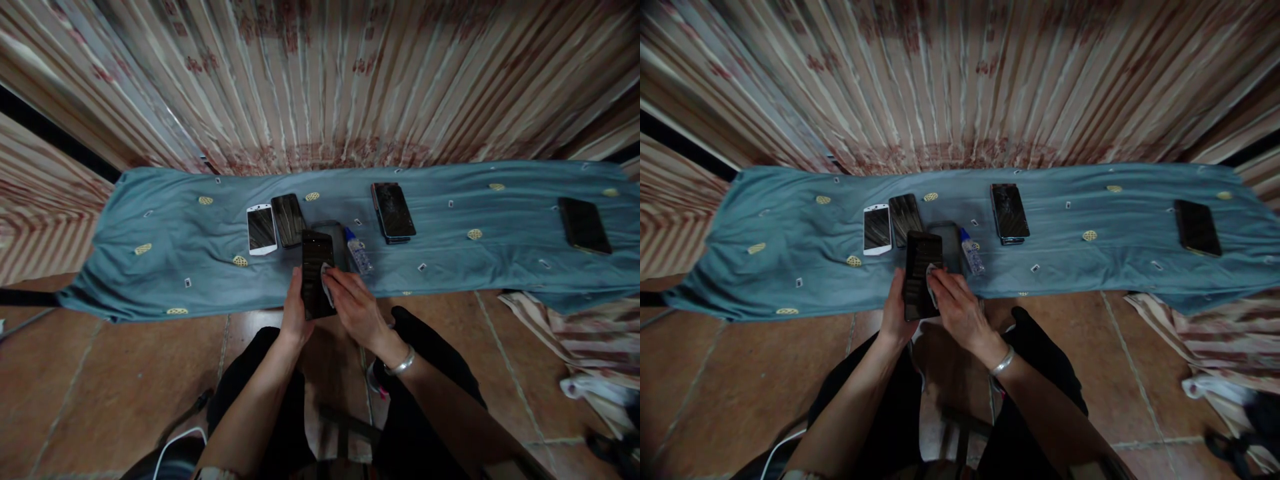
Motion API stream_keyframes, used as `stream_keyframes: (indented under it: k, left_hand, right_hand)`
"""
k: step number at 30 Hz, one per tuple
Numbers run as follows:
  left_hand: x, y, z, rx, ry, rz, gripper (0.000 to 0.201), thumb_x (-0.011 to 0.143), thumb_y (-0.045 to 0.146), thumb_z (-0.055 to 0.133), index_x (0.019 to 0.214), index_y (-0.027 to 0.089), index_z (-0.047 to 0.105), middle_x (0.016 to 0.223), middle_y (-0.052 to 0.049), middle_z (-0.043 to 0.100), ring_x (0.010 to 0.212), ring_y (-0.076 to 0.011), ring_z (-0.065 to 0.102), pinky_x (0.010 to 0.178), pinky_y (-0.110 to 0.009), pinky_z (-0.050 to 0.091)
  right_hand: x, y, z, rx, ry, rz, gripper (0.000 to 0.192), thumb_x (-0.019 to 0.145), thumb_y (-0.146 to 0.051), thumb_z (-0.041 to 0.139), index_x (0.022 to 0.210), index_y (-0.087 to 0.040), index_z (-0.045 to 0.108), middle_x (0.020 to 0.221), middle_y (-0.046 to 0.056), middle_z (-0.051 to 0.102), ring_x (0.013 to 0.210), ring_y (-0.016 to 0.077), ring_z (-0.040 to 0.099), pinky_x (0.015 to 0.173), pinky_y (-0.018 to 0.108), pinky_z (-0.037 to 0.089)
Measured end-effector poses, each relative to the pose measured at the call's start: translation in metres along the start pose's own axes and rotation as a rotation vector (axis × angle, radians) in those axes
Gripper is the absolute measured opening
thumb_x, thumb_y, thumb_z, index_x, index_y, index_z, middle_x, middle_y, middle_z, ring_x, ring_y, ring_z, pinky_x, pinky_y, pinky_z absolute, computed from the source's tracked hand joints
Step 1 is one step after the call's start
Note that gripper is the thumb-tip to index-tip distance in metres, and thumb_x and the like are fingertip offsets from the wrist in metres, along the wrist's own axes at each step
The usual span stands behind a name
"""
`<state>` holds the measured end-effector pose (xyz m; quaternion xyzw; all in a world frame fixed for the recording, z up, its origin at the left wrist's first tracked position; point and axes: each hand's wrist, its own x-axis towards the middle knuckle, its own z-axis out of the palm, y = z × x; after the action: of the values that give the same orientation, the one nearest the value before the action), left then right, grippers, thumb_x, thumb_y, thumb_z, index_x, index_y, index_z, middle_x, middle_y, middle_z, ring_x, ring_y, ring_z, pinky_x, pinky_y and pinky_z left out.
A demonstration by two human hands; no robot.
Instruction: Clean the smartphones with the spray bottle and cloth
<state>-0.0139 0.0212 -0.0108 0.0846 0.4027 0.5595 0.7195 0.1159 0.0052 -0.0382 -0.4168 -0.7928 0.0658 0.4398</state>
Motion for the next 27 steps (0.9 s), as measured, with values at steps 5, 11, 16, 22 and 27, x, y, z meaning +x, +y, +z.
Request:
stream_keyframes:
  k: [5, 11, 16, 22, 27]
  left_hand:
    - [-0.002, -0.006, 0.002, 0.008, -0.007, 0.043, 0.031, 0.086, 0.04, 0.067, 0.103, 0.015, 0.074, 0.113, -0.007, 0.076, 0.128, -0.0245, 0.059, 0.112, -0.037, 0.042]
    - [-0.005, -0.009, 0.005, 0.086, -0.08, 0.109, 0.031, 0.077, 0.044, 0.075, 0.093, 0.018, 0.076, 0.112, -0.006, 0.076, 0.131, -0.0266, 0.055, 0.114, -0.037, 0.04]
    - [-0.008, -0.013, 0.005, 0.122, -0.129, 0.109, 0.038, 0.074, 0.049, 0.077, 0.095, 0.018, 0.076, 0.114, -0.006, 0.075, 0.132, -0.0273, 0.055, 0.115, -0.039, 0.038]
    - [-0.01, -0.016, 0.006, 0.129, -0.126, 0.081, 0.041, 0.075, 0.049, 0.077, 0.1, 0.018, 0.077, 0.117, -0.007, 0.075, 0.133, -0.0274, 0.054, 0.115, -0.038, 0.037]
    - [-0.013, -0.018, 0.008, 0.122, -0.126, 0.041, 0.046, 0.069, 0.052, 0.08, 0.099, 0.017, 0.077, 0.118, -0.007, 0.075, 0.133, -0.0292, 0.054, 0.115, -0.039, 0.037]
  right_hand:
    - [0.007, 0.013, -0.001, -0.048, 0.03, 0.037, 0.044, 0.1, -0.012, 0.042, 0.141, -0.016, 0.055, 0.128, 0.016, 0.067, 0.119, 0.0254, 0.062, 0.1, 0.045, 0.056]
    - [0.008, 0.022, -0.002, -0.103, 0.017, 0.096, 0.044, 0.099, -0.014, 0.041, 0.14, -0.018, 0.057, 0.129, 0.015, 0.067, 0.12, 0.0265, 0.062, 0.102, 0.048, 0.055]
    - [0.009, 0.031, -0.003, -0.132, 0.033, 0.144, 0.043, 0.099, -0.013, 0.039, 0.135, -0.015, 0.061, 0.129, 0.016, 0.066, 0.118, 0.0272, 0.062, 0.1, 0.049, 0.055]
    - [0.009, 0.034, -0.004, -0.117, 0.073, 0.169, 0.043, 0.099, -0.014, 0.038, 0.134, -0.017, 0.062, 0.128, 0.015, 0.066, 0.117, 0.0274, 0.061, 0.1, 0.05, 0.055]
    - [0.012, 0.032, -0.005, -0.145, 0.113, 0.138, 0.041, 0.099, -0.013, 0.04, 0.131, -0.016, 0.064, 0.125, 0.016, 0.068, 0.115, 0.0261, 0.062, 0.098, 0.047, 0.056]
